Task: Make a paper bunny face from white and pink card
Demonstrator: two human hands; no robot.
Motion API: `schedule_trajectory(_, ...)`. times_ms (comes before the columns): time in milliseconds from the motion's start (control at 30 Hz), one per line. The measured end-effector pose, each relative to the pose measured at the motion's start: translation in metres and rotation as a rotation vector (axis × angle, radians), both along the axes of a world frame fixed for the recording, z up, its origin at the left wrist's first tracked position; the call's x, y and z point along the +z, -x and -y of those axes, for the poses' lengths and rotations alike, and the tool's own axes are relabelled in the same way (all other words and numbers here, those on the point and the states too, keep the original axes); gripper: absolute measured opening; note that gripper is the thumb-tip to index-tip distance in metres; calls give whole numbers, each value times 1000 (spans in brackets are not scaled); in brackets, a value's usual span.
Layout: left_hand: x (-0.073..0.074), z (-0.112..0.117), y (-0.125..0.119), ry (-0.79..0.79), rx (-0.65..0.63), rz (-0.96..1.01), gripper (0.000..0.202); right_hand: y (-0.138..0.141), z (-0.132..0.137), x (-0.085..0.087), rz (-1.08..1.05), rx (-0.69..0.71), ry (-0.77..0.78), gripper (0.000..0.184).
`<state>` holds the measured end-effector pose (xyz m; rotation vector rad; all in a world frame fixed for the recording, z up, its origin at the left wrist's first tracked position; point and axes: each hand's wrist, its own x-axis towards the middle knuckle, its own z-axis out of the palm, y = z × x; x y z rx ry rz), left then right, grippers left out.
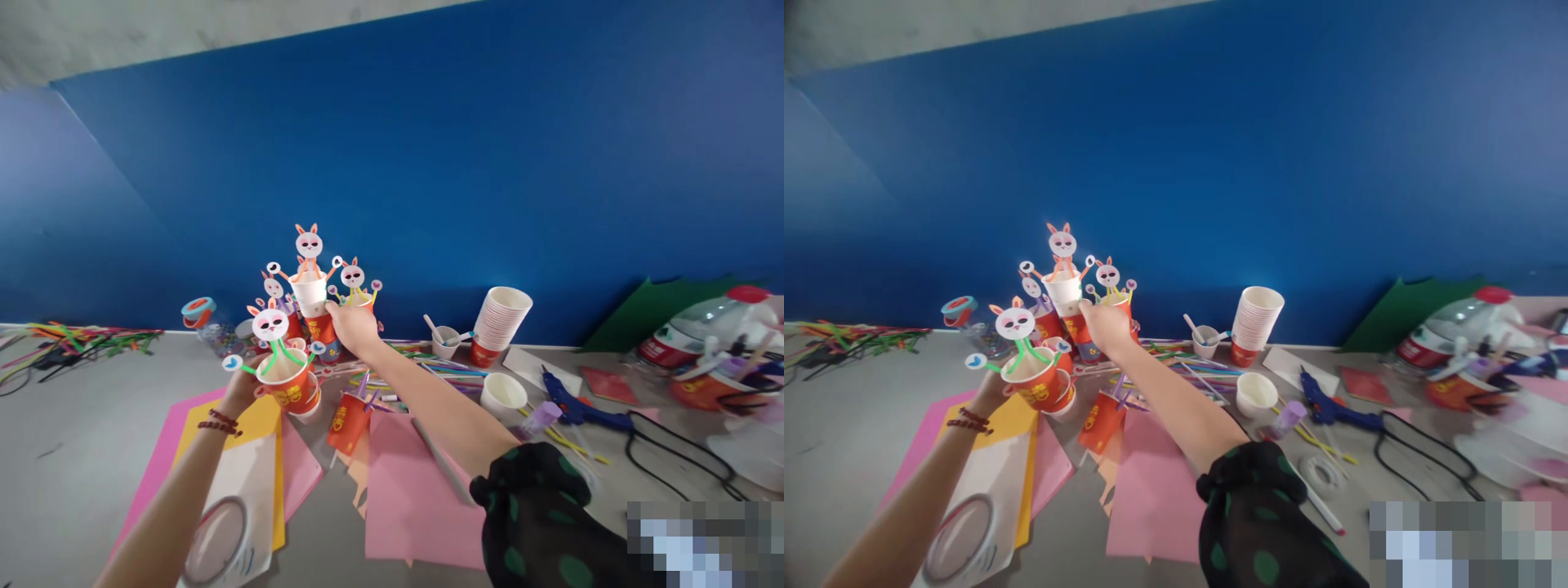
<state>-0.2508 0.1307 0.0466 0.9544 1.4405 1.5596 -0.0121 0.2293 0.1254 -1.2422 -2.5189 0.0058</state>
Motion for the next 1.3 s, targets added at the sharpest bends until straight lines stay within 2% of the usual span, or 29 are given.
schedule_trajectory(233, -13, -9, -7, 24, -20, 112, 19, -2, -1, -4, -9, -11, -4, 33)
schedule_trajectory(667, 9, 0, -21, 46, -12, 129, 25, -4, 6, -8, -91, -24, 65, 41)
schedule_trajectory(1033, 1, -5, -16, 50, -1, 178, 34, 0, 8, -7, -117, -41, 92, 40)
schedule_trajectory(1300, -5, -3, -14, 11, -2, 85, 27, -1, 16, -9, -77, -29, 89, 47)
